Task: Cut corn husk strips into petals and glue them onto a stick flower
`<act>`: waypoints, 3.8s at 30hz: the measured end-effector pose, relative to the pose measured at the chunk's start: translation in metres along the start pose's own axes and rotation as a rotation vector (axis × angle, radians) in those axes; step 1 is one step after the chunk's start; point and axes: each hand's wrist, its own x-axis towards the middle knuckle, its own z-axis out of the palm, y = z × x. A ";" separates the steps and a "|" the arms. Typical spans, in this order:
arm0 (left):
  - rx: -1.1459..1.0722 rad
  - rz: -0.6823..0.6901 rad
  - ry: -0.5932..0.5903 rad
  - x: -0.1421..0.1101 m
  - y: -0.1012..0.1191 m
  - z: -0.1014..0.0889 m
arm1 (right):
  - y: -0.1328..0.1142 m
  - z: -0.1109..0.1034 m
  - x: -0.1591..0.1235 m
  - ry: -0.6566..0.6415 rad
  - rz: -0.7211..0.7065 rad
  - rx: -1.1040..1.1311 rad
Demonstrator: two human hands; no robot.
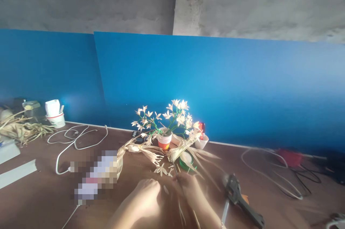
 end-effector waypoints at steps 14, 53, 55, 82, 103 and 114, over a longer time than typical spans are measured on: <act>-1.140 0.069 -0.196 0.025 -0.020 0.013 | -0.001 0.008 -0.006 -0.090 0.032 0.415; -1.237 0.049 0.120 0.038 -0.007 0.035 | -0.024 0.004 -0.008 0.194 0.028 0.197; -1.313 0.027 0.104 0.038 -0.008 0.033 | -0.022 0.004 -0.007 0.210 -0.015 0.192; -1.463 0.016 0.313 0.027 0.005 0.025 | -0.012 0.025 -0.018 -0.208 0.037 0.300; -1.621 0.025 0.317 0.027 0.008 0.025 | -0.006 0.027 -0.013 -0.185 0.033 0.250; -1.591 0.043 0.334 0.027 0.010 0.022 | -0.010 0.031 -0.015 -0.160 0.040 0.244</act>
